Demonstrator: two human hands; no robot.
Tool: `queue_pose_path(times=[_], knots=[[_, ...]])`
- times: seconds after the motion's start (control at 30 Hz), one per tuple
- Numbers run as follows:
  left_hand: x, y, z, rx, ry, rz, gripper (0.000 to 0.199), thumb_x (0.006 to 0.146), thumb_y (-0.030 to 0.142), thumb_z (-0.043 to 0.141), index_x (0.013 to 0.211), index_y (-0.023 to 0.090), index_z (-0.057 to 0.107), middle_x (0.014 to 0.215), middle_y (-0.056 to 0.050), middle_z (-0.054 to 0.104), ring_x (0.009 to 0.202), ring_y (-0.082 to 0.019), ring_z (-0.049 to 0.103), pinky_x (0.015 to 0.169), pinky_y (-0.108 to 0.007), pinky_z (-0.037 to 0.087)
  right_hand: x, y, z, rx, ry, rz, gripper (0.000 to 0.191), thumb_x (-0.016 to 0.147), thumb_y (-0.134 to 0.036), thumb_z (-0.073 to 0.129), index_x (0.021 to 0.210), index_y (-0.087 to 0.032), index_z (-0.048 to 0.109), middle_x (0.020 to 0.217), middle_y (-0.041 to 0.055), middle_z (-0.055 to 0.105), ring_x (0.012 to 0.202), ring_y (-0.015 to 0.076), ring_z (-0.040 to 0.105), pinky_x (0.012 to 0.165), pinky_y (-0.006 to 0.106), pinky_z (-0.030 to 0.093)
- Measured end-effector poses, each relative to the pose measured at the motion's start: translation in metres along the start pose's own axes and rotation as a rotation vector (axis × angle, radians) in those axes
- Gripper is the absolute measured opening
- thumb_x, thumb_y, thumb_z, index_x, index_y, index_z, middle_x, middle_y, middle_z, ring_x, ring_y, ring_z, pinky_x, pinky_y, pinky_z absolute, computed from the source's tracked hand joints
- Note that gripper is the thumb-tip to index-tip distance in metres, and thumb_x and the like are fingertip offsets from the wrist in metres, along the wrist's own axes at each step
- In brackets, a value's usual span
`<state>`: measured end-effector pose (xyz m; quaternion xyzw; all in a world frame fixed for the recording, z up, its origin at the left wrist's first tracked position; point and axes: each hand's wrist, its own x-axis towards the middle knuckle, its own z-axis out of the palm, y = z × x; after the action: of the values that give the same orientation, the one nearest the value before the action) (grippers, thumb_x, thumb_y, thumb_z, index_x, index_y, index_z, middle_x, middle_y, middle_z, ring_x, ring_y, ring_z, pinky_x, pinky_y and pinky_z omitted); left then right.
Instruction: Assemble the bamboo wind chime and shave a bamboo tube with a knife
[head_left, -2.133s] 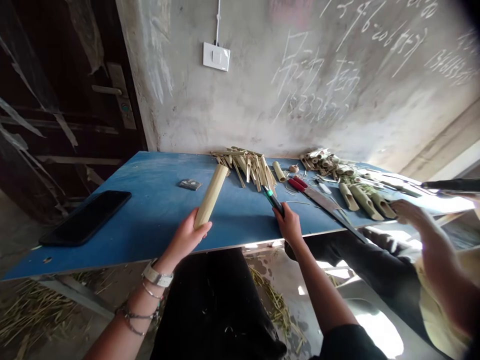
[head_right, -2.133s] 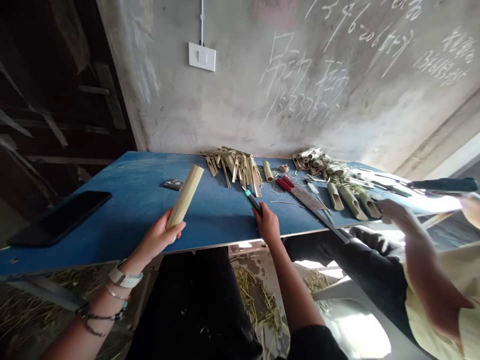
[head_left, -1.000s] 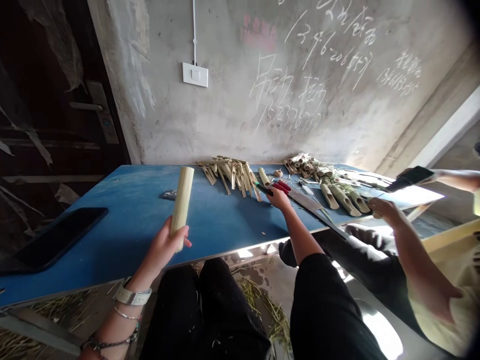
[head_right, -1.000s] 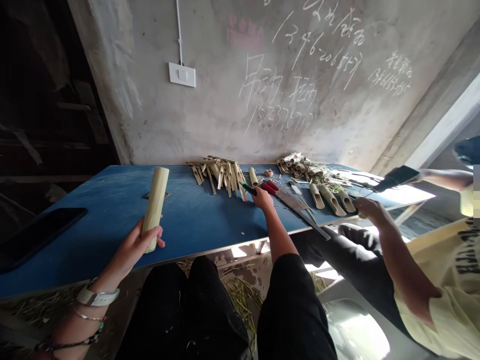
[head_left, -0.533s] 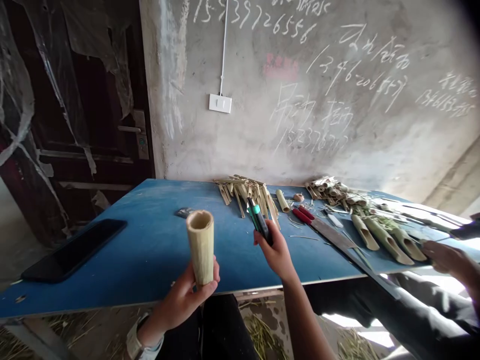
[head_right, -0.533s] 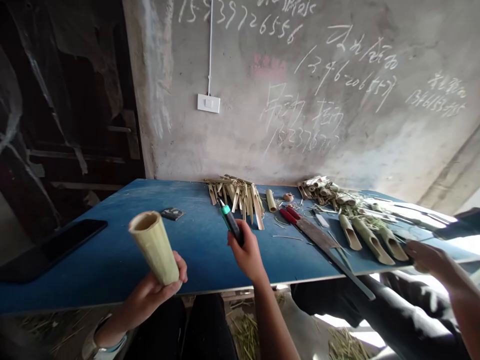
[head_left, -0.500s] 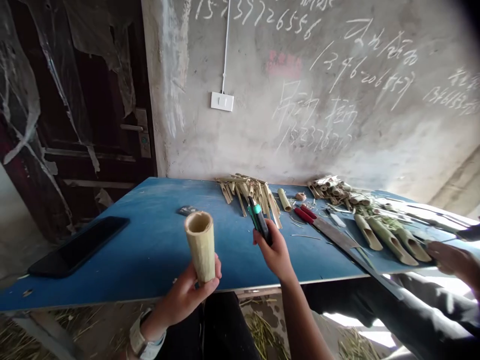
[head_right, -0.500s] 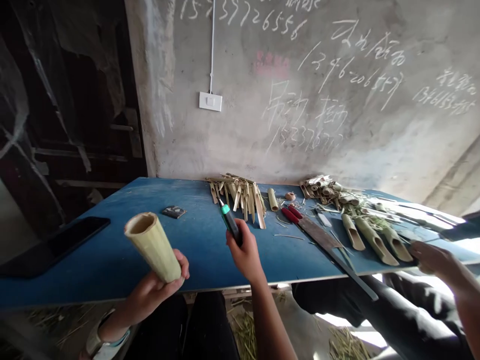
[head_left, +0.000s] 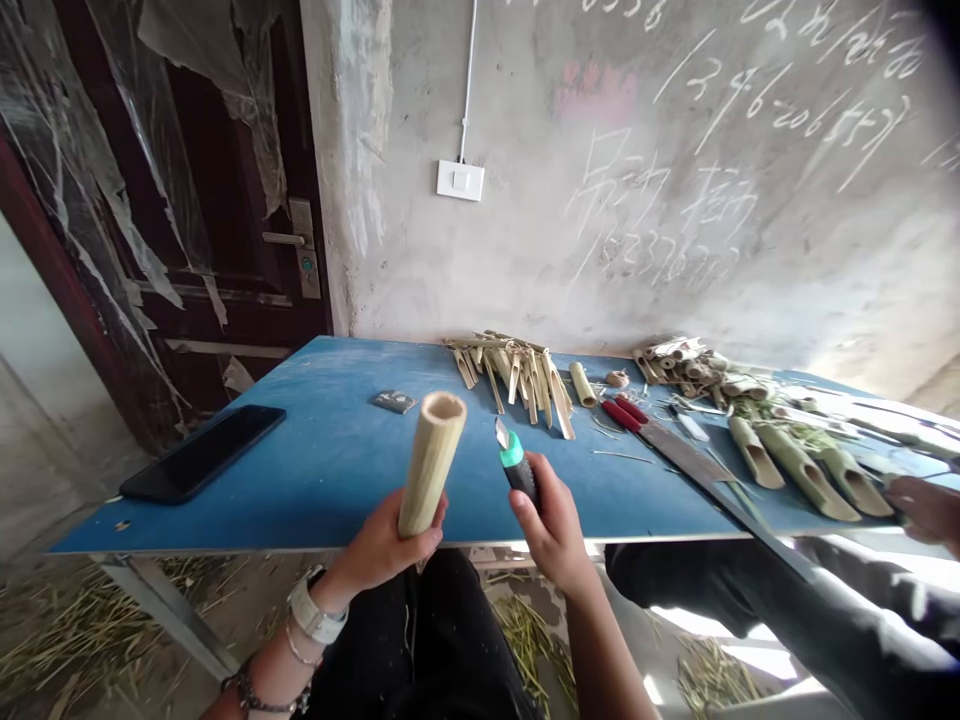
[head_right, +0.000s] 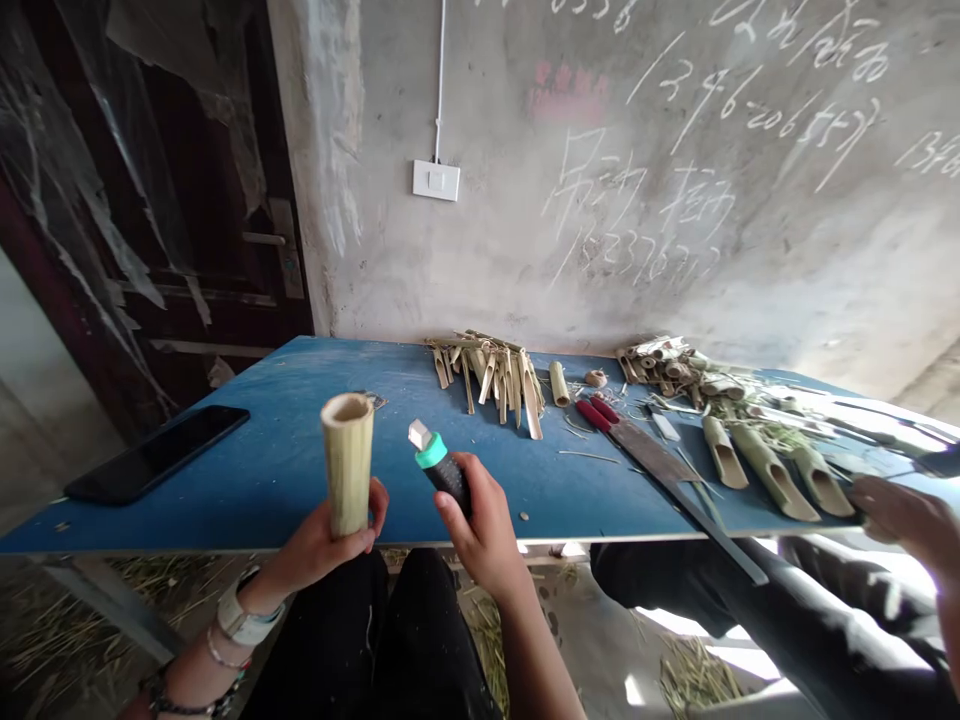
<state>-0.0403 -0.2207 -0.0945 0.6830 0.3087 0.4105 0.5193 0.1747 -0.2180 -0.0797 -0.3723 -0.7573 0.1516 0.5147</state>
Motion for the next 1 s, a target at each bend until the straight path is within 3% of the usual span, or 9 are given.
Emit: queue_pose_path(times=[0.13, 0.23, 0.33, 0.43, 0.53, 0.73, 0.9, 1.0], knots=[[0.007, 0.008, 0.008, -0.261, -0.058, -0.035, 0.025, 0.083, 0.036, 0.050, 0.096, 0.015, 0.045, 0.073, 0.000, 0.049, 0.043, -0.007, 0.044, 0.043, -0.023, 0.038, -0.007, 0.003, -0.002, 0.015, 0.028, 0.067, 0.021, 0.091, -0.039, 0.042, 0.100, -0.021, 0.050, 0.073, 0.0008, 0.053, 0.061, 0.0143, 0.048, 0.057, 0.025, 0.040], [0.013, 0.011, 0.014, -0.262, 0.103, -0.097, 0.034, 0.076, 0.031, 0.055, 0.104, 0.017, 0.040, 0.078, 0.001, 0.048, 0.043, -0.005, 0.042, 0.041, -0.021, 0.036, -0.013, 0.008, -0.002, -0.022, -0.005, 0.082, 0.024, 0.092, -0.038, 0.041, 0.105, -0.021, 0.050, 0.079, 0.0020, 0.057, 0.066, 0.0150, 0.052, 0.060, 0.025, 0.041], [0.019, 0.010, 0.015, -0.133, 0.204, -0.207, 0.040, 0.069, 0.024, 0.061, 0.103, 0.016, 0.043, 0.083, -0.001, 0.047, 0.058, -0.009, 0.048, 0.048, -0.021, 0.042, -0.014, 0.013, -0.002, -0.167, -0.022, 0.085, 0.028, 0.092, -0.037, 0.041, 0.112, -0.020, 0.049, 0.092, 0.0062, 0.061, 0.079, 0.0185, 0.058, 0.068, 0.028, 0.044], [0.022, 0.007, 0.012, -0.158, 0.162, -0.228, 0.043, 0.070, 0.026, 0.061, 0.109, 0.017, 0.046, 0.091, -0.004, 0.048, 0.069, -0.011, 0.049, 0.054, -0.022, 0.046, -0.010, 0.017, -0.002, -0.332, -0.084, 0.054, 0.033, 0.093, -0.036, 0.039, 0.121, -0.020, 0.045, 0.103, 0.0103, 0.062, 0.087, 0.0217, 0.061, 0.070, 0.030, 0.044], [0.023, 0.003, 0.009, -0.186, 0.112, -0.221, 0.045, 0.071, 0.025, 0.061, 0.112, 0.017, 0.046, 0.094, -0.005, 0.049, 0.074, -0.013, 0.052, 0.058, -0.024, 0.048, -0.003, 0.018, 0.000, -0.394, -0.212, 0.010, 0.036, 0.093, -0.037, 0.038, 0.124, -0.019, 0.043, 0.102, 0.0104, 0.064, 0.083, 0.0212, 0.063, 0.065, 0.028, 0.044], [0.023, -0.003, 0.006, -0.206, 0.117, -0.190, 0.038, 0.070, 0.026, 0.061, 0.105, 0.018, 0.049, 0.081, -0.001, 0.048, 0.060, -0.010, 0.049, 0.054, -0.023, 0.045, 0.007, 0.019, 0.006, -0.470, -0.398, -0.076, 0.039, 0.093, -0.044, 0.040, 0.125, -0.022, 0.043, 0.096, 0.0075, 0.065, 0.074, 0.0189, 0.062, 0.057, 0.025, 0.038], [0.022, -0.008, 0.005, -0.220, 0.125, -0.189, 0.042, 0.072, 0.027, 0.061, 0.111, 0.017, 0.049, 0.076, 0.000, 0.050, 0.065, -0.012, 0.053, 0.062, -0.025, 0.048, 0.012, 0.024, 0.008, -0.486, -0.463, -0.157, 0.034, 0.095, -0.037, 0.034, 0.122, -0.018, 0.044, 0.094, 0.0093, 0.062, 0.079, 0.0197, 0.059, 0.064, 0.028, 0.040], [0.022, -0.005, 0.007, -0.229, 0.156, -0.195, 0.041, 0.072, 0.025, 0.058, 0.111, 0.015, 0.048, 0.078, 0.000, 0.051, 0.062, -0.012, 0.053, 0.061, -0.026, 0.049, 0.012, 0.024, 0.010, -0.438, -0.461, -0.126, 0.033, 0.095, -0.034, 0.034, 0.121, -0.017, 0.043, 0.096, 0.0099, 0.061, 0.079, 0.0194, 0.058, 0.065, 0.028, 0.040]])
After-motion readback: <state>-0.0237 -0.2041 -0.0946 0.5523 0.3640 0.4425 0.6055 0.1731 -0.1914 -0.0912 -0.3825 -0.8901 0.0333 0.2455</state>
